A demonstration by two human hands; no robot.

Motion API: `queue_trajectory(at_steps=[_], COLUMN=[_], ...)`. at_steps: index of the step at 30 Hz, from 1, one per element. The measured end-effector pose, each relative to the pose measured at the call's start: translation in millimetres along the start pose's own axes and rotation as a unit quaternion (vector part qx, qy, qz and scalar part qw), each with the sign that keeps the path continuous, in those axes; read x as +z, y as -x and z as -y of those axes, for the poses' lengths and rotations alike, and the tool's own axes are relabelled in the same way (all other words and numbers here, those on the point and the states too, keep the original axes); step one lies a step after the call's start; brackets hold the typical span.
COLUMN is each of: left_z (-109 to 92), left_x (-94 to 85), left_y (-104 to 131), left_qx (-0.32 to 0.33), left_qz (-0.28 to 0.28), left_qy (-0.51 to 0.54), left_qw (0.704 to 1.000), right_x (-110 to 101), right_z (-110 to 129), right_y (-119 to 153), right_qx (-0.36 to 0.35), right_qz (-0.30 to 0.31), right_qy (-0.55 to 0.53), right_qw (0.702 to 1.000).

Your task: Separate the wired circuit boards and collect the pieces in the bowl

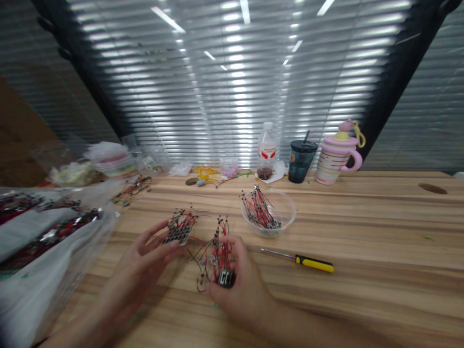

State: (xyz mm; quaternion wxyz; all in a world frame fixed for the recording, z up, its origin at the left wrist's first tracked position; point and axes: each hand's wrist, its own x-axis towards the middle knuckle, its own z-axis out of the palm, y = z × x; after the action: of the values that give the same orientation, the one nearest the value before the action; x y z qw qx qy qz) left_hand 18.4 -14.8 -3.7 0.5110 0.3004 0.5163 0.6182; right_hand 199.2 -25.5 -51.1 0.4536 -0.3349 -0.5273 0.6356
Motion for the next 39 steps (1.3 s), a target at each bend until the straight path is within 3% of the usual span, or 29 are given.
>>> queue_trajectory(at_steps=[8, 13, 15, 18, 20, 22, 24, 28, 33, 39], left_z=[1.8, 15.8, 18.4, 15.7, 12.2, 10.3, 11.6, 18.4, 18.1, 12.8], left_x=[0.3, -13.5, -21.7, -27.6, -25.4, -21.1, -18.3, -21.0, -24.1, -23.6], left_y=[-1.0, -24.6, -33.0, -31.7, -21.2, -8.2, 1.1, -2.3, -19.5, -18.2], left_qx=[0.041, 0.118, 0.139, 0.235, 0.336, 0.417, 0.444, 0.386, 0.318, 0.296], left_qz=[0.023, 0.033, 0.041, 0.014, -0.007, 0.023, 0.095, 0.176, 0.207, 0.228], left_qy=[-0.06, -0.219, -0.34, -0.552, -0.618, -0.617, -0.601, -0.631, -0.658, -0.668], left_qw=[0.997, 0.968, 0.929, 0.8, 0.71, 0.667, 0.658, 0.649, 0.65, 0.644], right_x=[-0.8, -1.1, -2.1, -2.4, -2.0, -1.8, -2.1, -2.7, -0.6, -1.3], right_z=[-3.2, -4.0, -4.5, -4.6, -4.1, -3.2, -2.2, -0.5, -0.6, -2.2], right_y=[-1.8, -3.9, -5.0, -5.5, -4.8, -3.6, -2.1, 0.1, -0.9, -1.9], right_qx=[-0.001, -0.028, -0.032, -0.027, -0.027, -0.036, -0.05, -0.066, -0.037, -0.055], right_qz=[0.026, -0.017, -0.034, -0.031, -0.02, -0.019, -0.019, 0.002, -0.027, -0.058], right_qy=[-0.071, -0.036, 0.003, 0.043, 0.044, 0.035, 0.023, -0.005, 0.028, 0.052], right_qw=[0.997, 0.999, 0.999, 0.998, 0.998, 0.999, 0.998, 0.998, 0.999, 0.995])
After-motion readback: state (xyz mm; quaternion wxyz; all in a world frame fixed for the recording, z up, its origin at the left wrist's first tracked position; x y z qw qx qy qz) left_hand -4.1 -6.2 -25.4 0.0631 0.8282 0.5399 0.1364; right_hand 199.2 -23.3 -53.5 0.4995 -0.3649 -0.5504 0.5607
